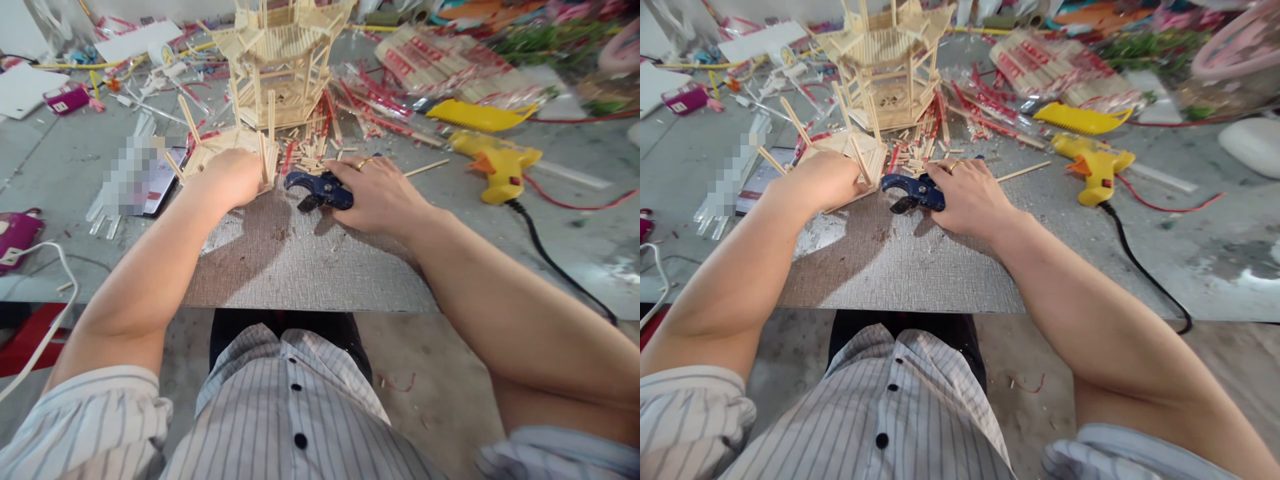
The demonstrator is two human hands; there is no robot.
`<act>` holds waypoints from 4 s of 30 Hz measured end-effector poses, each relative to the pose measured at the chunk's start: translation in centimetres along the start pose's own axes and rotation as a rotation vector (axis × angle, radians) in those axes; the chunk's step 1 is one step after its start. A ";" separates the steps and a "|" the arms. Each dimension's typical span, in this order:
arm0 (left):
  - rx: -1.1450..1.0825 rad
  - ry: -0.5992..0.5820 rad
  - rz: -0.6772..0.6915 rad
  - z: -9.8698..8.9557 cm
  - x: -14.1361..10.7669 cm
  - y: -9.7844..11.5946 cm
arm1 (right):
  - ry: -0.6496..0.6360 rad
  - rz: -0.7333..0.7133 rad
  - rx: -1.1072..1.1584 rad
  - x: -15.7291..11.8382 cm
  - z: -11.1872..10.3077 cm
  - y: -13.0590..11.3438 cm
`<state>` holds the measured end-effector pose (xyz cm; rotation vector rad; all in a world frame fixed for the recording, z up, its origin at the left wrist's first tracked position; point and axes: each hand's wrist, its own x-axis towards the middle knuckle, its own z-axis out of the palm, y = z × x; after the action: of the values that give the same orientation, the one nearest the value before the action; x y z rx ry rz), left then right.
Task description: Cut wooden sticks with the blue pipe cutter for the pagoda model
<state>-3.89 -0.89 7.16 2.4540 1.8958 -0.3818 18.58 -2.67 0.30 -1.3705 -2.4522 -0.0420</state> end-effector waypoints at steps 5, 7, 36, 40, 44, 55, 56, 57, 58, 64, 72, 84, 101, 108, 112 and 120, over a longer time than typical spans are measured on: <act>0.103 0.002 0.019 0.0 -0.4 0.1 | -0.019 -0.004 0.016 0.1 -0.1 0.0; 0.133 -0.003 0.022 0.0 -0.4 0.1 | -0.015 -0.002 0.012 0.1 -0.1 0.0; -0.020 0.040 -0.150 1.2 0.3 0.2 | 0.012 -0.043 -0.012 0.4 -0.1 -0.5; -0.040 0.151 -0.047 2.0 -0.4 -0.1 | 0.052 -0.043 -0.007 0.4 -0.5 -0.7; -0.145 0.282 0.016 2.7 -1.3 0.0 | 0.196 -0.005 0.039 0.1 -1.6 -1.2; -1.043 0.495 0.275 3.6 -2.7 1.2 | 0.251 0.069 -0.019 -0.1 -1.8 -1.4; -1.097 0.484 0.288 3.7 -2.8 1.3 | 0.256 0.068 -0.021 -0.1 -1.8 -1.4; -1.150 0.467 0.307 3.8 -2.8 1.4 | 0.261 0.062 -0.020 -0.1 -1.7 -1.3; -1.201 0.445 0.330 4.0 -2.8 1.4 | 0.269 0.052 -0.017 -0.1 -1.5 -1.2; -1.483 0.330 0.588 4.5 -2.3 2.4 | 0.381 -0.100 0.034 0.2 -0.2 -0.6; -1.544 0.285 0.706 3.6 -2.9 3.2 | 0.444 -0.217 0.084 0.2 -0.1 -1.1; -1.531 0.338 0.638 4.5 -2.4 3.0 | 0.326 -0.117 0.114 -0.2 -0.2 -1.4; -1.553 0.324 0.598 4.6 -2.4 3.0 | 0.256 -0.032 0.050 -0.4 -0.7 -1.7; -1.555 0.318 0.603 4.7 -2.3 2.9 | 0.223 0.002 0.032 -0.4 -0.9 -1.9; -1.559 0.312 0.600 4.8 -2.2 2.9 | 0.211 0.007 0.031 -0.5 -0.9 -1.9; -1.531 0.333 0.595 5.1 -2.0 2.7 | 0.186 0.055 0.016 -0.4 -1.0 -2.2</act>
<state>-2.71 -4.29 2.25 1.7006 0.6896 1.0939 17.26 -4.35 1.45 -1.3612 -2.2572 -0.1311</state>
